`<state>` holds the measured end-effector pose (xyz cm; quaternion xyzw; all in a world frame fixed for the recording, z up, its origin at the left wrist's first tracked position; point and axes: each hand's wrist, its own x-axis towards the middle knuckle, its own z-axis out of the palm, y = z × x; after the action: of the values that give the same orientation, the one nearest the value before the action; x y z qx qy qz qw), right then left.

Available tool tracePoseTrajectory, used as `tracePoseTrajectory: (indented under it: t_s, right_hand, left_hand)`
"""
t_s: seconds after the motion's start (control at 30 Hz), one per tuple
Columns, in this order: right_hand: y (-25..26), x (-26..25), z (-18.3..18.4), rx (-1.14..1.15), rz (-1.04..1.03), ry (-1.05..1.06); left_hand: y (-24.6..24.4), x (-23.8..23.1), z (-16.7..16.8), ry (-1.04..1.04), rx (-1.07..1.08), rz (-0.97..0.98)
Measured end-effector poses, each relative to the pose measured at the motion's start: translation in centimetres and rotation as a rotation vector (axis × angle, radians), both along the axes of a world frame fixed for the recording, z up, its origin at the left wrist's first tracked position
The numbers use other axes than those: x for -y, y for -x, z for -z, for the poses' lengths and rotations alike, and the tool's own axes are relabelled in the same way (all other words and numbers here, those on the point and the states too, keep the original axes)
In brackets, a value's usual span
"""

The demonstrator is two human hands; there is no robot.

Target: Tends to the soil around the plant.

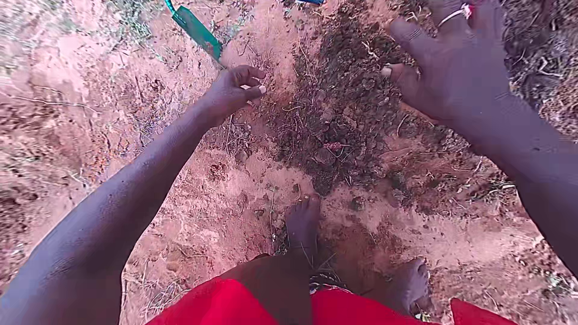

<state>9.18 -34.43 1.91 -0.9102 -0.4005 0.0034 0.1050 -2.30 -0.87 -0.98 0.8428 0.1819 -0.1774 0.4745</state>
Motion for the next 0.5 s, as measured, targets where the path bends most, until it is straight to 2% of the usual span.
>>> tracePoseTrajectory:
  t_s: [0.07,0.1,0.2,0.3,0.5]
  right_hand:
    - [8.4,-0.2,4.6,-0.046,-0.339,-0.078]
    - [12.0,-0.3,7.0,-0.133,-0.483,-0.051]
    - [17.2,-1.3,11.6,-0.455,-0.686,0.175]
    - [15.0,-2.7,13.4,-0.573,-0.695,0.359]
    - [9.0,-3.1,10.9,-0.293,-0.744,0.389]
  left_hand:
    - [2.8,1.9,1.3,-0.048,-0.171,0.107]
    - [4.3,3.1,2.2,-0.063,-0.256,0.156]
    - [8.1,7.5,4.7,-0.05,-0.446,0.24]
    - [9.5,11.4,6.4,-0.021,-0.478,0.223]
    - [5.1,15.3,7.6,-0.205,-0.318,0.188]
